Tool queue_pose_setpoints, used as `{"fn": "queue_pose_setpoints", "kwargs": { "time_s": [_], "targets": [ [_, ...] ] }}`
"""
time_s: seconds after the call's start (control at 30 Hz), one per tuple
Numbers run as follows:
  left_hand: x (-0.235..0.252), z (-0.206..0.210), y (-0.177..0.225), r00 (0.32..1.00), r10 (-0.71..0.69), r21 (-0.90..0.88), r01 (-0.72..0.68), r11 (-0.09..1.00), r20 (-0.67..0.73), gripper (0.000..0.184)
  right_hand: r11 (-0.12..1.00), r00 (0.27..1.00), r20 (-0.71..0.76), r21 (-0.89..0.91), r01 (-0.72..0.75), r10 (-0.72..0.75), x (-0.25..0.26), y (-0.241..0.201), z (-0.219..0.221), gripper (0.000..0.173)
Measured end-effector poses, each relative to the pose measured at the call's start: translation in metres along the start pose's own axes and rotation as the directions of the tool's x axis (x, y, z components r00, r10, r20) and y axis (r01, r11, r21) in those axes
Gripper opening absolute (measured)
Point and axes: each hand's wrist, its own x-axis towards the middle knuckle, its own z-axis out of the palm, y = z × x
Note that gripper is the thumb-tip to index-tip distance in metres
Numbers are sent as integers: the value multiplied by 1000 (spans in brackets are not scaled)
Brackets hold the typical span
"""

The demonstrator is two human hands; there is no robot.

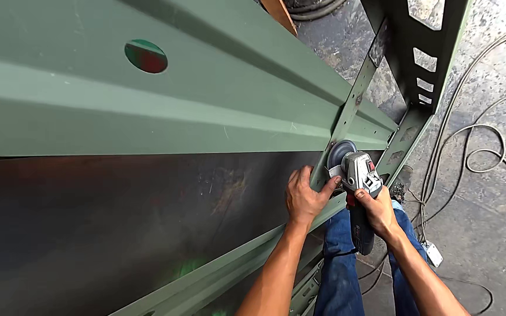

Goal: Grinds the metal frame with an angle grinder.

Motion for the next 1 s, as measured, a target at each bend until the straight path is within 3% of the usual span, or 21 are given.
{"fn": "queue_pose_setpoints", "kwargs": {
  "time_s": [0.27, 0.47, 0.77, 0.9, 1.0],
  "targets": [
    [1, -2, -6, 998, 52, -74, -49, 996, 35, 47, 995, 998, 53, -93, -31, 36, 2, 2, -3, 60],
    [2, 1, -7, 998, 53, -72, -55, 996, -21, 50, 995, 998, 52, -100, 23, -18, 7, -1, -2, 67],
    [6, 1, -9, 999, 36, -130, -37, 991, -9, 46, 996, 999, 45, -87, -13, 17, 8, -10, 6, 61],
    [9, -6, -5, 985, -52, -166, 79, 983, 163, 51, 995, 997, 9, -67, -72, 73, 4, -4, 4, 59],
    [22, -22, 15, 910, -198, -23, 221, 975, 363, 56, 991, 993, -2, -60, -116, 116, 10, 1, -4, 61]
  ]
}}
